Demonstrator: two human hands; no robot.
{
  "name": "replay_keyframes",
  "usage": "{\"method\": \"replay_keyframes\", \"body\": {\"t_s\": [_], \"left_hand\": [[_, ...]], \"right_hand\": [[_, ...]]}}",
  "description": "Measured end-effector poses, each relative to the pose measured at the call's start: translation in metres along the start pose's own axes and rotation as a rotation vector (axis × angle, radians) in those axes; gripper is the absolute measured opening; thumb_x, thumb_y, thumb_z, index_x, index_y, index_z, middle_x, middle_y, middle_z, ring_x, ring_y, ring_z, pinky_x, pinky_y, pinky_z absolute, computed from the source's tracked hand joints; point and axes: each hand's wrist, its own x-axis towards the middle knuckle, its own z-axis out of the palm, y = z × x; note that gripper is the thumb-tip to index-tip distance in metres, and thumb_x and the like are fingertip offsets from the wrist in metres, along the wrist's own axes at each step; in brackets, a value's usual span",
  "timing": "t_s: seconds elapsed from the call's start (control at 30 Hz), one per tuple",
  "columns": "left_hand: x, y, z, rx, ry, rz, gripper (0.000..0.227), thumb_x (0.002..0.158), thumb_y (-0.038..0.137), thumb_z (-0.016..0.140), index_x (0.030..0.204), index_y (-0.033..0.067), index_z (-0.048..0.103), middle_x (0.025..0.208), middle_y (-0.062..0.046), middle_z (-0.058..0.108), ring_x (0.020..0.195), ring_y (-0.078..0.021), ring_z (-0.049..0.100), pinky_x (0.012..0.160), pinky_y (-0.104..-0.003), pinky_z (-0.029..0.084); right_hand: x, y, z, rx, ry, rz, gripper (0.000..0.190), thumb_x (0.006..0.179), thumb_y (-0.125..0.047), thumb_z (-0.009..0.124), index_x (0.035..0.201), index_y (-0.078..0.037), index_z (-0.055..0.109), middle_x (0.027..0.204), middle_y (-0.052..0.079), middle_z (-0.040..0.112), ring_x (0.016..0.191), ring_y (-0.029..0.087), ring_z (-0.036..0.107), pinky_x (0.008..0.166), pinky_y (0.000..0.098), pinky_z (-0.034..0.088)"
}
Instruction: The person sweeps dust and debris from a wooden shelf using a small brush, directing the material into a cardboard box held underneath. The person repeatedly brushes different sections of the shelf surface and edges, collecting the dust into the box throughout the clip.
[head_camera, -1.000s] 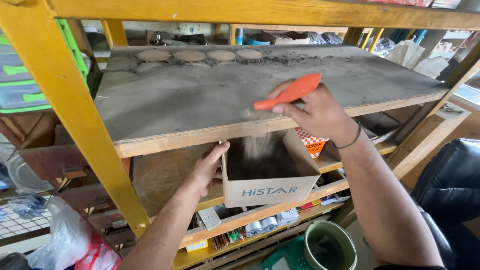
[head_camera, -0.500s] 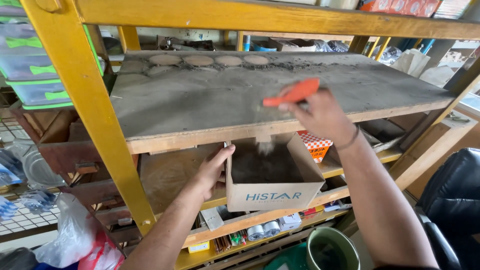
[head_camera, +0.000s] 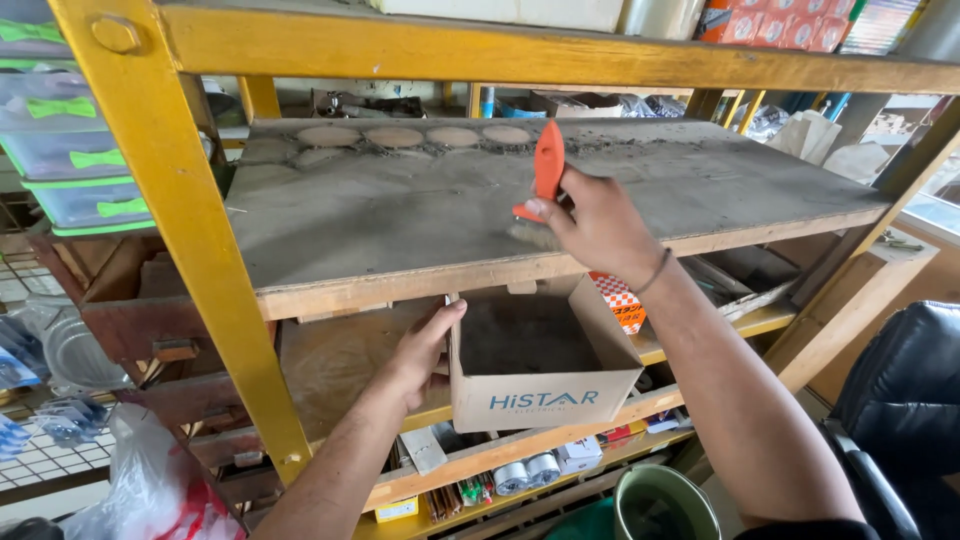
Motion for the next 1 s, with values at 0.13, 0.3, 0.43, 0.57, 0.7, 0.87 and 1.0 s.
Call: {"method": "replay_keyframes", "body": {"t_s": [0.13,0.3,0.43,0.57,0.7,0.87,1.0], "left_hand": [[0.008,-0.004,-0.003,-0.02,-0.011,0.003,0.105,0.078,0.066,0.068,0.161,0.0145,0.032,0.154,-0.028,0.041,0.122,-0.0526,0.058,0.09,-0.059,0.055],[0.005,-0.005,-0.002,-0.03,-0.005,-0.021,0.108,0.076,0.068,0.07,0.16,0.0103,0.034,0.155,-0.027,0.041,0.123,-0.0506,0.058,0.091,-0.058,0.055],[0.006,-0.003,-0.002,-0.02,-0.015,-0.021,0.107,0.076,0.068,0.069,0.16,0.0116,0.034,0.155,-0.026,0.041,0.123,-0.0511,0.058,0.092,-0.059,0.055],[0.006,-0.003,-0.001,-0.01,-0.016,-0.017,0.105,0.078,0.067,0.068,0.159,0.0088,0.034,0.155,-0.027,0.041,0.125,-0.0523,0.057,0.092,-0.06,0.054],[0.005,-0.001,0.003,-0.02,-0.013,-0.018,0.106,0.078,0.065,0.071,0.158,0.0063,0.036,0.153,-0.029,0.042,0.124,-0.0522,0.057,0.091,-0.061,0.055],[0.004,-0.002,0.011,-0.043,0.02,-0.021,0.107,0.079,0.064,0.068,0.159,0.0041,0.031,0.158,-0.034,0.034,0.133,-0.0584,0.047,0.097,-0.067,0.048],[-0.013,0.008,0.015,-0.031,0.033,-0.044,0.106,0.077,0.063,0.068,0.16,0.0066,0.031,0.16,-0.031,0.032,0.138,-0.0579,0.041,0.102,-0.069,0.043]], "right_hand": [[0.0,-0.007,-0.009,0.083,0.031,-0.003,0.022,0.099,-0.027,0.069,0.112,-0.009,0.068,0.096,0.013,0.076,0.083,0.029,0.076,0.065,0.0386,0.062],[0.029,0.05,0.003,-0.124,0.068,0.095,0.025,0.102,-0.039,0.066,0.115,-0.017,0.068,0.102,0.003,0.076,0.087,0.023,0.075,0.074,0.042,0.061],[0.031,0.07,0.023,-0.321,0.075,0.158,0.032,0.1,-0.044,0.067,0.109,-0.013,0.068,0.095,0.004,0.077,0.086,0.03,0.075,0.075,0.0503,0.059],[0.014,0.034,0.02,-0.28,0.014,0.144,0.033,0.097,-0.047,0.066,0.104,-0.015,0.067,0.094,0.003,0.078,0.09,0.031,0.075,0.08,0.0545,0.058],[-0.009,-0.012,0.002,-0.23,0.023,0.01,0.033,0.096,-0.047,0.067,0.099,-0.014,0.065,0.086,0.006,0.077,0.084,0.033,0.075,0.073,0.0525,0.058],[0.008,-0.019,-0.009,-0.058,0.105,-0.105,0.025,0.096,-0.033,0.071,0.1,-0.009,0.064,0.09,0.01,0.076,0.082,0.031,0.076,0.07,0.0504,0.058],[0.042,0.018,0.028,-0.067,0.129,-0.063,0.027,0.092,-0.036,0.074,0.098,-0.011,0.068,0.09,0.006,0.078,0.083,0.03,0.076,0.072,0.0479,0.059]]}}
